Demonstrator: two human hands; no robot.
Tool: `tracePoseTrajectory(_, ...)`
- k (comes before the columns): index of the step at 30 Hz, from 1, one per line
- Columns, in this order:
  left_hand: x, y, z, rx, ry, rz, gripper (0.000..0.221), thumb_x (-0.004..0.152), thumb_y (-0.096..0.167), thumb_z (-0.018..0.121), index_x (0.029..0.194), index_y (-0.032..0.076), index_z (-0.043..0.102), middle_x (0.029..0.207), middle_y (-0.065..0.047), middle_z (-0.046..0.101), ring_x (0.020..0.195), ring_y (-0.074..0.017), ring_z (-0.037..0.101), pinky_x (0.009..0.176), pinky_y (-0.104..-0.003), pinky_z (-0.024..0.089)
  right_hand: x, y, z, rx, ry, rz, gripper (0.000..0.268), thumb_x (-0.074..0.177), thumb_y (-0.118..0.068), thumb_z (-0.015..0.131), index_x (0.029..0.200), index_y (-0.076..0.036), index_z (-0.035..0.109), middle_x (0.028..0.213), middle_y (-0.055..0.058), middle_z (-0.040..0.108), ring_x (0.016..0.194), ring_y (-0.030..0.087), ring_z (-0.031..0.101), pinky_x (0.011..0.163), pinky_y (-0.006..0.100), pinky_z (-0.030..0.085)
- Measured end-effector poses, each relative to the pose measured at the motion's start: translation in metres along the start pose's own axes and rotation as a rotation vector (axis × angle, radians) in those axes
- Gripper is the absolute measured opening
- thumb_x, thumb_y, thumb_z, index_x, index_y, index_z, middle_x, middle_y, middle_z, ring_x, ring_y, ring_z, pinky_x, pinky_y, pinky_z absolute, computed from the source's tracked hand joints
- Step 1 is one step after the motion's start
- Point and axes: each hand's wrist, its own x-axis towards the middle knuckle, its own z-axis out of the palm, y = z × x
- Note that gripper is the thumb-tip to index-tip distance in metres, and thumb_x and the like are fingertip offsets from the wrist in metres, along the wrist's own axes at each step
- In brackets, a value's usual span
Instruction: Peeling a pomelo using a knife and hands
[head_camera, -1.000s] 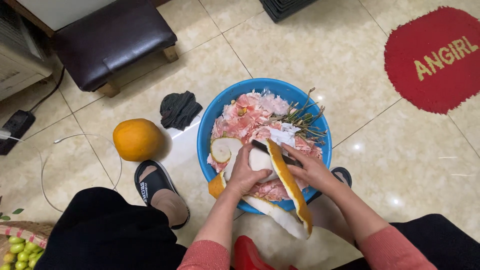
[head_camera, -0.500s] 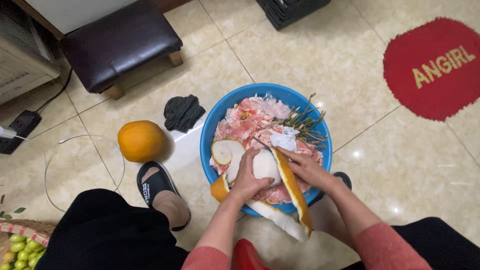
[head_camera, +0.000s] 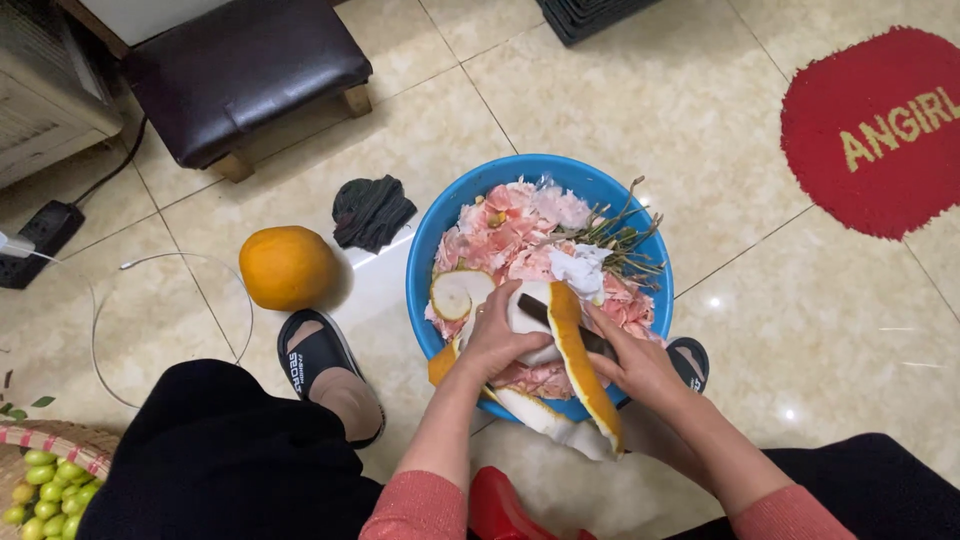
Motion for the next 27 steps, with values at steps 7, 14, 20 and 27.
tracePoseTrajectory(7, 0.001, 0.004, 0.007, -0.009, 0.066, 0.026, 0.103, 0.052, 0.043, 0.091, 0.143, 0.020, 0.048, 0.143, -0.017, 0.052, 0.134, -0.0442, 0.049, 0.113, -0.049, 0.041, 0.010, -0.006, -0.005, -0.020, 0.026, 0.003, 0.072, 0.092, -0.058, 0.057, 0.158, -0.056, 0.028, 0.146, -0.002, 0.062, 0.120, 0.038, 0.065, 0.103, 0.050, 0.052)
tracePoseTrajectory(14, -0.005, 0.010, 0.011, 0.011, 0.088, 0.021, 0.098, 0.053, 0.041, 0.091, 0.138, 0.019, 0.049, 0.139, -0.014, 0.053, 0.132, -0.0442, 0.050, 0.112, -0.050, 0.042, 0.003, -0.030, -0.022, 0.126, 0.004, -0.009, 0.071, 0.094, -0.044, 0.058, 0.160, -0.044, 0.032, 0.144, 0.012, 0.063, 0.124, 0.048, 0.060, 0.105, 0.057, 0.048)
tracePoseTrajectory(20, 0.000, -0.001, 0.015, 0.020, 0.100, 0.069, 0.095, 0.055, 0.037, 0.091, 0.137, 0.017, 0.048, 0.142, -0.016, 0.053, 0.133, -0.0460, 0.050, 0.112, -0.052, 0.042, -0.007, -0.014, -0.017, 0.171, 0.014, 0.101, 0.066, 0.094, -0.050, 0.060, 0.156, -0.047, 0.037, 0.136, 0.017, 0.069, 0.123, 0.049, 0.061, 0.104, 0.057, 0.049)
tracePoseTrajectory(27, 0.003, -0.026, 0.029, 0.079, 0.136, 0.169, 0.091, 0.054, 0.039, 0.092, 0.131, 0.017, 0.048, 0.148, -0.013, 0.051, 0.135, -0.0446, 0.050, 0.113, -0.052, 0.042, 0.006, -0.047, -0.032, 0.309, 0.004, 0.052, 0.064, 0.092, -0.049, 0.059, 0.154, -0.041, 0.045, 0.137, 0.022, 0.067, 0.127, 0.051, 0.057, 0.111, 0.056, 0.045)
